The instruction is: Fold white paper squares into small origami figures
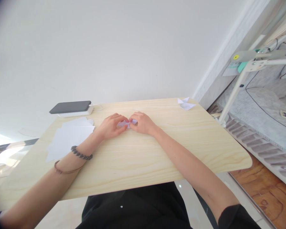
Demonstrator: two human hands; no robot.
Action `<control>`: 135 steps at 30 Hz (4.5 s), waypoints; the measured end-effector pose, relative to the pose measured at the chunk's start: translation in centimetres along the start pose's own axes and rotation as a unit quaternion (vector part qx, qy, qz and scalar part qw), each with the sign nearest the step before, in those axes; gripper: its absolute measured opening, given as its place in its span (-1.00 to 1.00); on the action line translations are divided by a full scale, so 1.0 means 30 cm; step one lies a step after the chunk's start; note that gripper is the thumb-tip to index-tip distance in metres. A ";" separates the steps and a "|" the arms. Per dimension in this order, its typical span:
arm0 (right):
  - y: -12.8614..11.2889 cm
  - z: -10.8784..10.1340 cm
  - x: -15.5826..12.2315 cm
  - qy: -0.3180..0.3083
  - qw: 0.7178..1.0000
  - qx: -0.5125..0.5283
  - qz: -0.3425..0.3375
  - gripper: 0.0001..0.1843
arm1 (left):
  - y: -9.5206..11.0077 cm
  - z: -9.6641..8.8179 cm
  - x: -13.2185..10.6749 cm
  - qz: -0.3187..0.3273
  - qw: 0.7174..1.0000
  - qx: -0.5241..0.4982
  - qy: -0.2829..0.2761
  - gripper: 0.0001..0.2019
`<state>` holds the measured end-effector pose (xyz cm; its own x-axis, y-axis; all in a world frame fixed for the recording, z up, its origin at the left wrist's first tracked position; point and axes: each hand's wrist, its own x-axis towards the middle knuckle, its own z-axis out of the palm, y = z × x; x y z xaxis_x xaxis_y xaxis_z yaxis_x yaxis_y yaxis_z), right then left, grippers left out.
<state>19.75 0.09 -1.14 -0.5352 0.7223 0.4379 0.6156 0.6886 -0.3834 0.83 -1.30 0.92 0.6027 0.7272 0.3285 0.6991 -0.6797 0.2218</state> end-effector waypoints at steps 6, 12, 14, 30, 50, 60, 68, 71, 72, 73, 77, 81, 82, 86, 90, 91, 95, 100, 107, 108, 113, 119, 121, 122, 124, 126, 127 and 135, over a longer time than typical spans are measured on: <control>-0.007 0.009 0.001 0.003 1.000 -0.029 0.004 -0.83 | 0.001 0.015 -0.001 -0.021 0.999 0.025 0.002 -0.73; -0.007 0.003 0.000 -0.010 0.999 -0.034 0.007 -0.84 | 0.005 0.016 0.001 -0.023 1.000 0.021 0.005 -0.75; -0.006 -0.002 -0.001 -0.013 0.999 -0.035 0.005 -0.84 | 0.006 0.016 0.002 -0.024 0.999 0.022 0.002 -0.75; 0.040 -0.036 -0.001 -0.010 0.999 0.018 0.045 -0.75 | -0.041 0.020 0.005 -0.068 0.997 -0.006 0.033 -0.75; 0.010 -0.023 0.000 0.009 1.000 -0.001 0.030 -0.77 | -0.018 0.017 0.001 -0.042 0.999 0.006 0.023 -0.70; -0.029 -0.008 0.000 -0.015 0.995 -0.095 0.032 -0.82 | -0.019 0.021 0.001 -0.033 0.999 0.017 0.002 -0.72; -0.034 -0.011 0.004 -0.029 0.992 -0.115 0.042 -0.81 | -0.014 0.013 0.003 -0.035 0.999 0.014 -0.007 -0.72; -0.033 -0.013 0.002 -0.028 0.993 -0.110 0.042 -0.81 | -0.012 0.009 0.003 -0.031 0.999 0.009 -0.010 -0.71; -0.033 -0.015 0.000 -0.026 0.993 -0.107 0.041 -0.81 | -0.012 0.008 0.002 -0.027 1.000 0.005 -0.010 -0.71; -0.032 -0.016 -0.001 -0.023 0.993 -0.104 0.041 -0.82 | -0.011 0.007 0.002 -0.023 1.000 0.002 -0.010 -0.71; -0.027 -0.016 -0.004 -0.019 0.994 -0.098 0.040 -0.82 | -0.007 0.003 0.001 -0.012 1.000 -0.005 -0.014 -0.70; -0.025 -0.011 -0.002 -0.024 0.994 -0.100 0.038 -0.82 | -0.004 0.006 0.002 -0.015 1.000 -0.003 -0.021 -0.71; -0.026 -0.010 -0.001 -0.024 0.994 -0.102 0.040 -0.82 | -0.003 0.007 0.003 -0.019 1.000 -0.002 -0.022 -0.71; -0.032 -0.009 0.000 -0.028 0.992 -0.110 0.046 -0.81 | -0.002 0.010 0.003 -0.031 0.999 -0.009 -0.027 -0.71; -0.026 -0.017 0.000 -0.012 0.995 -0.084 0.055 -0.80 | -0.009 0.013 0.002 -0.055 0.998 -0.031 -0.006 -0.70; -0.021 -0.020 -0.001 -0.006 0.996 -0.069 0.058 -0.79 | -0.012 0.015 0.002 -0.065 0.997 -0.037 0.004 -0.69; 0.007 -0.036 0.000 -0.006 0.997 0.013 0.075 -0.72 | -0.024 0.025 0.003 -0.102 0.993 -0.057 0.034 -0.71; 0.036 -0.041 -0.001 0.020 0.987 0.103 0.125 -0.64 | -0.042 0.037 0.010 -0.133 0.984 -0.098 0.064 -0.68; 0.055 -0.041 0.000 0.065 0.969 0.163 0.174 -0.68 | -0.081 0.030 0.015 -0.190 0.955 -0.205 0.098 -0.70; 0.055 -0.042 0.000 0.068 0.967 0.167 0.179 -0.67 | -0.085 0.028 0.014 -0.201 0.953 -0.206 0.096 -0.72; 0.054 -0.037 0.001 0.069 0.968 0.170 0.172 -0.70 | -0.089 0.022 0.012 -0.214 0.939 -0.247 0.104 -0.66; 0.073 -0.037 0.001 0.069 0.960 0.194 0.188 -0.66 | -0.083 0.019 0.013 -0.204 0.943 -0.240 0.105 -0.75; 0.082 -0.041 0.000 0.067 0.958 0.206 0.188 -0.69 | -0.085 0.019 0.014 -0.199 0.943 -0.240 0.114 -0.76; 0.085 -0.044 0.000 0.067 0.958 0.209 0.186 -0.70 | -0.086 0.019 0.014 -0.196 0.943 -0.244 0.118 -0.77; 0.091 -0.047 0.001 0.069 0.957 0.212 0.187 -0.72 | -0.086 0.020 0.014 -0.194 0.940 -0.256 0.120 -0.76; 0.094 -0.048 0.001 0.070 0.954 0.221 0.190 -0.71 | -0.085 0.022 0.013 -0.199 0.934 -0.274 0.112 -0.73; 0.095 -0.047 0.001 0.071 0.952 0.226 0.192 -0.70 | -0.085 0.023 0.012 -0.202 0.931 -0.283 0.107 -0.72; 0.084 -0.038 0.002 0.077 0.943 0.261 0.194 -0.70 | -0.084 0.035 0.012 -0.181 0.932 -0.299 0.102 -0.72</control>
<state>21.94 1.81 -1.14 -0.2136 0.9357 0.2806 0.3584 0.3423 -0.8686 -0.31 0.80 -0.49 0.2409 0.9269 0.2878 0.4667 -0.3706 0.8030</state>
